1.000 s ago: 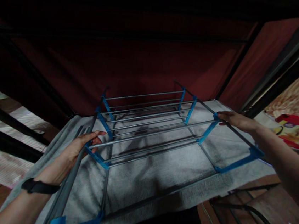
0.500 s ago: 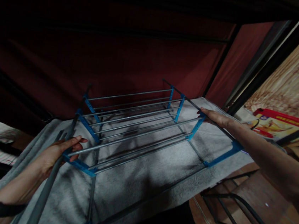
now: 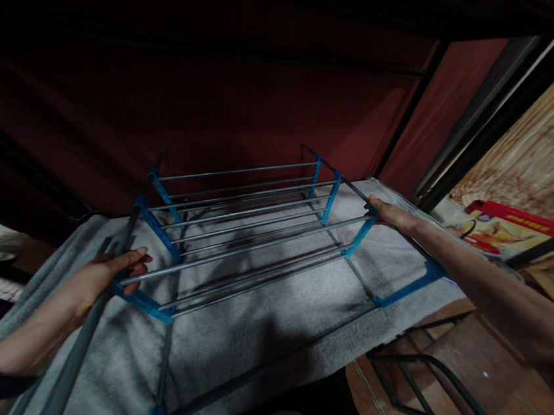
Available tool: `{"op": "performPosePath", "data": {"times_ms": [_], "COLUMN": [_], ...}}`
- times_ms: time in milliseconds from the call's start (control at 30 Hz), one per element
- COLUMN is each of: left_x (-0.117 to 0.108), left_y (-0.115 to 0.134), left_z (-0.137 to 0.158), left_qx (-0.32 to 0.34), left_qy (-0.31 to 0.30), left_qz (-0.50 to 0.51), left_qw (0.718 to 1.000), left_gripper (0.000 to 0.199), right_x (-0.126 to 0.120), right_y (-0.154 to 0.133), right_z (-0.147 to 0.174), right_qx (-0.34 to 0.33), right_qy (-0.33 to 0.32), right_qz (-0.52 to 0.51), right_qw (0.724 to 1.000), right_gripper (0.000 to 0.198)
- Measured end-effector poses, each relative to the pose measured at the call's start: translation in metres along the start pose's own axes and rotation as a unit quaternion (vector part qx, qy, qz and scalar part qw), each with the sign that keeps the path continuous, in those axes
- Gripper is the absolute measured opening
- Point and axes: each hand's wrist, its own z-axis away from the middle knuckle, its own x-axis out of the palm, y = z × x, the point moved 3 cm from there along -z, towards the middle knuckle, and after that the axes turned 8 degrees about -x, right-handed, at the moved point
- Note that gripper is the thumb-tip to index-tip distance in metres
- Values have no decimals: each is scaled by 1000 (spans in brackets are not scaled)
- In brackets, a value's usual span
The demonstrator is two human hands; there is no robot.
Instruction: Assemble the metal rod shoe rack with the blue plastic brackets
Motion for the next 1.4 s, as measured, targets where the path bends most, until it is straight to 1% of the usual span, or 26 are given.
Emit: {"op": "performPosePath", "data": {"times_ms": [100,200,300,433,533,600,700,767,833,900,1000,1100,1200,1300,1400], "left_x": [0,-2,0,5,7,8,8,8,9,10,12,13,12,12,12], "left_y": [0,-1,-1,3,7,8,9,10,12,12,11,8,7,7,9], "left_z": [-1,-5,-5,5,14,19,24,26,26,23,17,11,9,9,8], "left_qx": [9,9,21,33,39,27,-2,-22,-36,-43,-23,4,25,30,21], "left_qy": [-21,-13,-22,-43,-45,-46,-70,-91,-97,-73,-36,-25,-10,-2,3], "left_qz": [9,13,13,29,52,72,126,162,177,172,150,129,109,97,88], "left_qw": [1000,1000,999,998,997,996,990,982,979,981,988,991,994,995,996], "left_gripper": [37,39,38,36,36,36,39,46,54,58,58,61,65,65,60], "right_x": [1,1,0,-2,-5,-7,-9,-10,-10,-9,-9,-9,-8,-7,-6], "right_y": [0,2,5,6,8,8,8,9,11,13,16,20,21,18,14], "right_z": [-1,-2,-2,1,3,4,5,5,5,3,-1,-6,-9,-7,-6], "right_qx": [7,7,5,-15,-21,-19,-25,-21,-13,-14,-17,-1,10,2,-19], "right_qy": [3,7,8,-11,-24,-29,-35,-31,-30,-37,-35,-22,-19,-20,-20], "right_qz": [8,3,-19,-40,-46,-40,-30,-33,-38,-32,-6,21,31,45,73], "right_qw": [1000,1000,1000,999,998,999,999,999,999,999,999,1000,999,999,997], "right_gripper": [39,39,35,28,27,26,26,27,29,30,29,31,40,48,50]}}
